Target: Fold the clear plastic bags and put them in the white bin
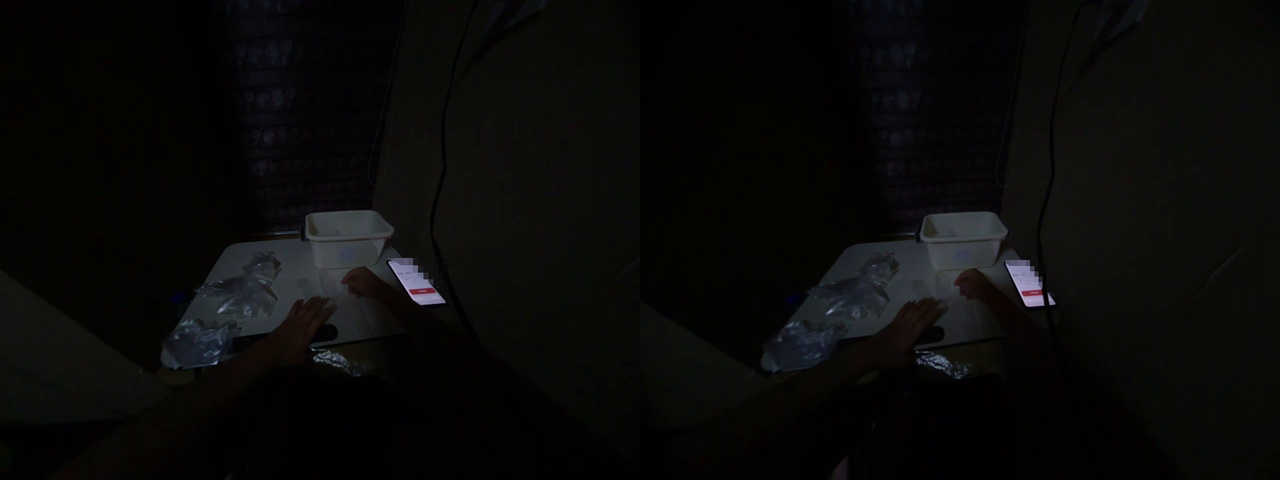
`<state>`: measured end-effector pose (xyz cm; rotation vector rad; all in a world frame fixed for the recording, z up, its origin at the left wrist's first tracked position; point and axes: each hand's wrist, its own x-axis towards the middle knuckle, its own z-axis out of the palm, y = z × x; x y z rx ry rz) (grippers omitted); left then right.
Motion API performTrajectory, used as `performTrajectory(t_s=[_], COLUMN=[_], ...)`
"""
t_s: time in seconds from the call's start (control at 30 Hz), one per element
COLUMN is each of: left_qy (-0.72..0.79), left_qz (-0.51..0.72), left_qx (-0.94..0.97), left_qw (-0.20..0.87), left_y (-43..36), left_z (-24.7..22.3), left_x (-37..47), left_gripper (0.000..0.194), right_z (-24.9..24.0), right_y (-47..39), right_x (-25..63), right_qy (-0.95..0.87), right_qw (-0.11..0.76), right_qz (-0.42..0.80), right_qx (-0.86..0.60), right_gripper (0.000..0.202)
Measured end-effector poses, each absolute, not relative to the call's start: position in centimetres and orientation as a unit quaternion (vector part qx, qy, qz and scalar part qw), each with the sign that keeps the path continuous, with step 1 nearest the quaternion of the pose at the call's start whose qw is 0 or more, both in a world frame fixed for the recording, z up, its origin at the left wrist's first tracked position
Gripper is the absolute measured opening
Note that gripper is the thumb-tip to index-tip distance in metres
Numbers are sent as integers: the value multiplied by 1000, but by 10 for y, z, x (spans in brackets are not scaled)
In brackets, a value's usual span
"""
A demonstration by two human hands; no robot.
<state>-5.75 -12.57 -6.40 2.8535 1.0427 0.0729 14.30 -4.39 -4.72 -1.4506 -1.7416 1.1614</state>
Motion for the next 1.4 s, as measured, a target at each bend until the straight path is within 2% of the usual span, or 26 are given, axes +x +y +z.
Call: performTrajectory(t_s=[0.13,0.27,0.43,0.6,0.73,0.87,0.93,1.03,1.27,1.4], left_qy=[317,261,299,444,503,493,496,514,554,574], left_qz=[55,87,172,275,334,372,386,407,368,378], left_qx=[946,959,923,791,704,659,623,554,500,469], left_qw=[48,67,171,318,375,430,466,513,555,555], left_y=[-134,-134,-124,-109,-96,-87,-86,-85,-89,-90], left_z=[-65,-61,-55,-54,-56,-57,-55,-49,-47,-52], left_x=[-56,-53,-48,-50,-53,-54,-53,-54,-61,-58], left_gripper=[67,36,29,25,24,26,30,32,16,18], right_z=[-54,-60,-65,-71,-80,-82,-77,-70,-71,-68], right_y=[-41,-43,-56,-75,-82,-81,-79,-77,-74,-73], right_x=[152,162,173,182,183,172,165,158,157,156], right_qy=[-678,-753,-827,-848,-841,-764,-740,-696,-600,-587], right_qw=[289,257,228,221,246,324,323,309,361,379], right_qz=[408,299,145,89,138,224,269,324,422,431], right_qx=[-539,-526,-493,-472,-461,-512,-526,-561,-576,-571], right_gripper=[14,17,24,39,41,26,14,14,8,4])
